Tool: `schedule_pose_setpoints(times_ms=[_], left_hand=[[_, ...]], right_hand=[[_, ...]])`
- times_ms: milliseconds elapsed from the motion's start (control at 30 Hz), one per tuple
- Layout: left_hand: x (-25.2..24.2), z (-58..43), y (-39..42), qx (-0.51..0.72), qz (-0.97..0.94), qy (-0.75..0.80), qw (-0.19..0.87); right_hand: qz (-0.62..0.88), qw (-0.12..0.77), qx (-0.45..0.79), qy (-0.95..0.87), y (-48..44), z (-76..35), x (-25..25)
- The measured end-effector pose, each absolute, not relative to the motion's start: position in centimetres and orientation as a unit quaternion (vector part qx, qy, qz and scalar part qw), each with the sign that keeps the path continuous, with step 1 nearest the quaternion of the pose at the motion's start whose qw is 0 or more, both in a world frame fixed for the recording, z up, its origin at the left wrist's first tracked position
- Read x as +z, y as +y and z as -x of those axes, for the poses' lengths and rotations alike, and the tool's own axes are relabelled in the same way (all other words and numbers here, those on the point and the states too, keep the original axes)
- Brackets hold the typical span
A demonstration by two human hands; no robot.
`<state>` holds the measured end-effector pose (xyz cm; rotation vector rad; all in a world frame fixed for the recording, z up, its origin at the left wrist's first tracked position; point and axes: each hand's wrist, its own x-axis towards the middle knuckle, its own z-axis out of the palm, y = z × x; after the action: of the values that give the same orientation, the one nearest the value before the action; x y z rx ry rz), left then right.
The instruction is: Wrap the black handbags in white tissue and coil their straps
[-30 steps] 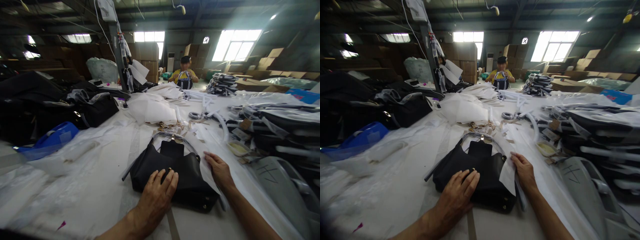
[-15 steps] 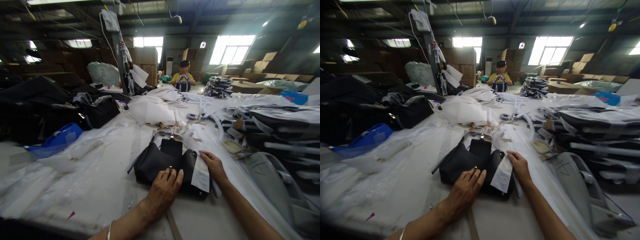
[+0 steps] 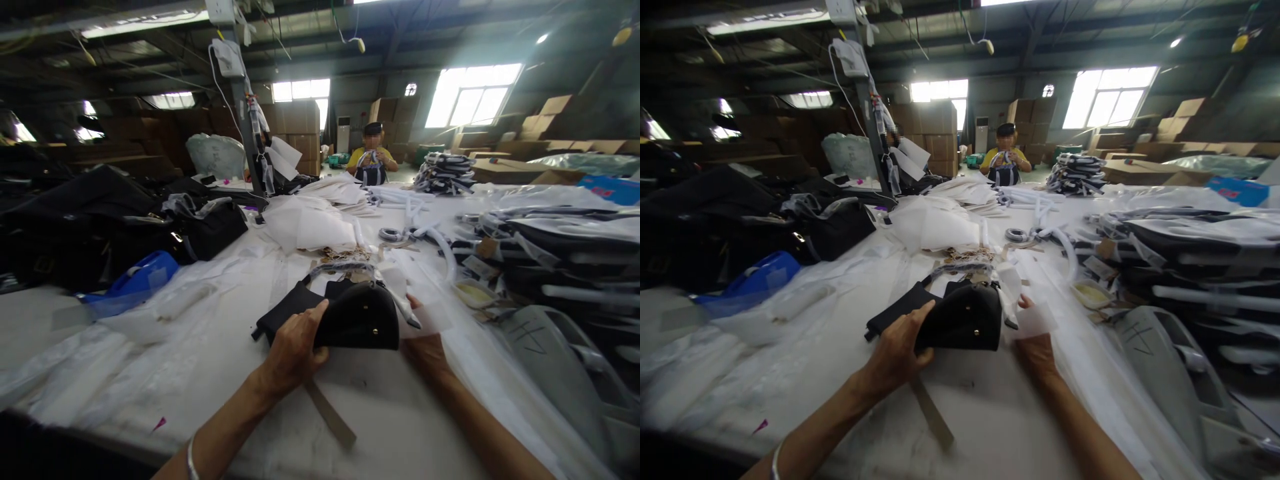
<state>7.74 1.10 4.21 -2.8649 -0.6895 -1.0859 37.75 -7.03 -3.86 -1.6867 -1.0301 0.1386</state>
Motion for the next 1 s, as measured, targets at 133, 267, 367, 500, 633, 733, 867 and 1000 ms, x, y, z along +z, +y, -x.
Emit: schedule_pose_setpoints(times_ms=[133,267,367,500,633,733,867,1000], left_hand=[[4.5,-7.2,1.7,-0.365,0.9,-0.237,-0.022],[4.2,-7.1,1.7,-0.367,0.899,-0.235,-0.038],[4.0,-7.4,1.4,-0.367,0.9,-0.229,-0.044],[3.8,-7.8,0.9,-0.345,0.909,-0.235,-0.018],[3.2,-7.8,0.6,-0.32,0.916,-0.239,0.038],[2.3,-8.0,0.8,-0.351,0.893,-0.263,0.099],[1.8,-8.5,1.7,-0.409,0.847,-0.319,0.12],[2.5,-8.1,2.9,-0.449,0.807,-0.381,0.037]], right_hand=[[0.731,0.546,0.086,-0.401,-7.1,-37.6,-3.5],[0.723,0.534,0.148,-0.413,-8.3,-35.7,-1.9],[0.676,0.509,0.25,-0.471,-8.9,-32.7,-0.3],[0.654,0.497,0.305,-0.483,-8.8,-29.4,1.7],[0.655,0.56,0.282,-0.422,-8.9,-27.7,3.0],[0.645,0.565,0.31,-0.41,-8.8,-27.1,3.5],[0.617,0.552,0.391,-0.403,-8.1,-26.6,3.9],[0.575,0.443,0.431,-0.536,-8.3,-26.8,4.9]])
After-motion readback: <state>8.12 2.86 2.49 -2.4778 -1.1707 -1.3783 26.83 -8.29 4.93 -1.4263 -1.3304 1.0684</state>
